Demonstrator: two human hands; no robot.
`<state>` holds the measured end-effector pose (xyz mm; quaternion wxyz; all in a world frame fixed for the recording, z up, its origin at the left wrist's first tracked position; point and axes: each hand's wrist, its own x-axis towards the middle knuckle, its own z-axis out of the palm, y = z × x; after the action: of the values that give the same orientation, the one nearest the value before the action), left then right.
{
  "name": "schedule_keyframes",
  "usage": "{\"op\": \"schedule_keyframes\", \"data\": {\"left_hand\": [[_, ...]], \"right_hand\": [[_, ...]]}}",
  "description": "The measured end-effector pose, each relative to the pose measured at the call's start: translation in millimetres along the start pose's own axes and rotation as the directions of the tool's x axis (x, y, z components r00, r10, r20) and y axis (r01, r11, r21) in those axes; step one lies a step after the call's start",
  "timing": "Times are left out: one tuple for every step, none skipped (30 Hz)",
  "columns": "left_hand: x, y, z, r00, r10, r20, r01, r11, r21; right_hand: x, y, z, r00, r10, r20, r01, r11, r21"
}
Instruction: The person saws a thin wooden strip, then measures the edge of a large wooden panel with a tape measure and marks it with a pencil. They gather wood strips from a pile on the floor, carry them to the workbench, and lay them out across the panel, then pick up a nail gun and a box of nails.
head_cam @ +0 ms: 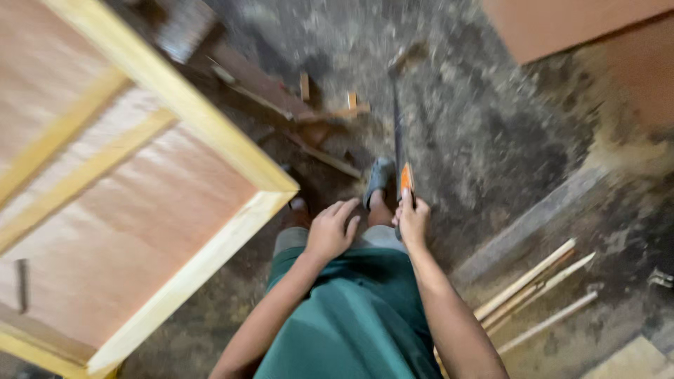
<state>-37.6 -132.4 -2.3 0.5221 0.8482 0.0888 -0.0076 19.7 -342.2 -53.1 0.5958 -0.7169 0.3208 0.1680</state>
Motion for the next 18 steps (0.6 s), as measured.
{"op": "schedule_keyframes", "data": {"left_hand": [[0.1, -12.6, 28.8, 0.981, -0.189, 0.040, 0.191, 0.981, -0.041], [11.7, -38.4, 55.2, 0.933, -0.350, 0.077, 0.355, 0.932, -0.068], [23.4, -65.2, 79.0, 0.868, -0.488, 0.094, 0.495, 0.866, -0.075], [38.4, -98.8, 101.2, 0.769, -0.631, 0.103, 0.639, 0.763, -0.098], [53.0, -132.6, 124.3, 0.651, -0.751, 0.109, 0.759, 0.638, -0.131], [67.7, -166.3, 143.9, 0.523, -0.843, 0.124, 0.849, 0.502, -0.166], [77.1, -198.8, 165.8, 0.386, -0.912, 0.139, 0.914, 0.358, -0.190], [88.0, -224.0, 187.0, 0.271, -0.954, 0.126, 0.951, 0.244, -0.191], [96.9, -248.5, 212.0, 0.180, -0.984, 0.007, 0.973, 0.177, -0.147], [109.0, -274.0, 232.2, 0.100, -0.987, -0.123, 0.987, 0.115, -0.117], [123.9, -293.9, 250.0, 0.121, -0.985, -0.124, 0.982, 0.137, -0.129], [134.0, -312.7, 265.7, 0.139, -0.982, -0.125, 0.979, 0.155, -0.133], [146.2, -329.5, 279.9, 0.095, -0.973, -0.209, 0.983, 0.125, -0.136], [158.5, -343.1, 291.5, 0.050, -0.956, -0.290, 0.986, 0.094, -0.140], [166.2, -353.7, 301.3, 0.010, -0.929, -0.371, 0.987, 0.069, -0.144], [170.0, -364.5, 308.3, 0.021, -0.919, -0.395, 0.982, 0.094, -0.166], [175.7, -371.2, 313.8, 0.040, -0.907, -0.419, 0.969, 0.138, -0.207], [183.8, -376.8, 319.9, 0.051, -0.891, -0.450, 0.948, 0.186, -0.260]], "right_hand": [[9.0, 8.2, -0.8, 1.000, -0.006, -0.016, 0.007, 1.000, 0.025], [25.9, 17.7, 4.8, 0.998, -0.019, -0.059, 0.019, 1.000, 0.005], [44.9, 26.3, 9.3, 0.995, -0.037, -0.093, 0.035, 0.999, -0.022], [64.8, 36.4, 9.2, 0.992, -0.050, -0.120, 0.042, 0.997, -0.066], [90.7, 47.8, 10.6, 0.993, -0.080, -0.092, 0.076, 0.996, -0.047], [109.6, 61.7, 11.0, 0.994, -0.085, -0.076, 0.083, 0.996, -0.031], [123.8, 76.8, 9.6, 0.995, -0.077, -0.070, 0.075, 0.997, -0.022], [141.0, 89.4, 8.5, 0.997, -0.048, -0.065, 0.051, 0.998, 0.039], [161.0, 108.6, 6.9, 0.998, -0.051, -0.048, 0.056, 0.992, 0.117], [184.1, 124.1, 9.5, 0.998, -0.065, -0.027, 0.069, 0.977, 0.203], [201.5, 135.3, 8.9, 0.998, -0.052, -0.033, 0.057, 0.982, 0.182], [212.3, 147.0, 6.2, 0.999, -0.032, -0.041, 0.038, 0.986, 0.162], [224.0, 154.5, 4.7, 0.999, -0.007, -0.052, 0.014, 0.990, 0.142], [230.6, 157.0, -0.6, 0.999, 0.028, -0.022, -0.024, 0.988, 0.155], [235.6, 157.7, -7.0, 0.998, 0.060, 0.007, -0.060, 0.984, 0.169], [240.4, 155.8, -11.8, 0.996, 0.078, 0.034, -0.083, 0.979, 0.188], [242.1, 152.2, -18.6, 0.998, 0.069, 0.015, -0.070, 0.988, 0.137], [246.9, 147.7, -25.7, 0.999, 0.048, 0.010, -0.049, 0.995, 0.087]]}}
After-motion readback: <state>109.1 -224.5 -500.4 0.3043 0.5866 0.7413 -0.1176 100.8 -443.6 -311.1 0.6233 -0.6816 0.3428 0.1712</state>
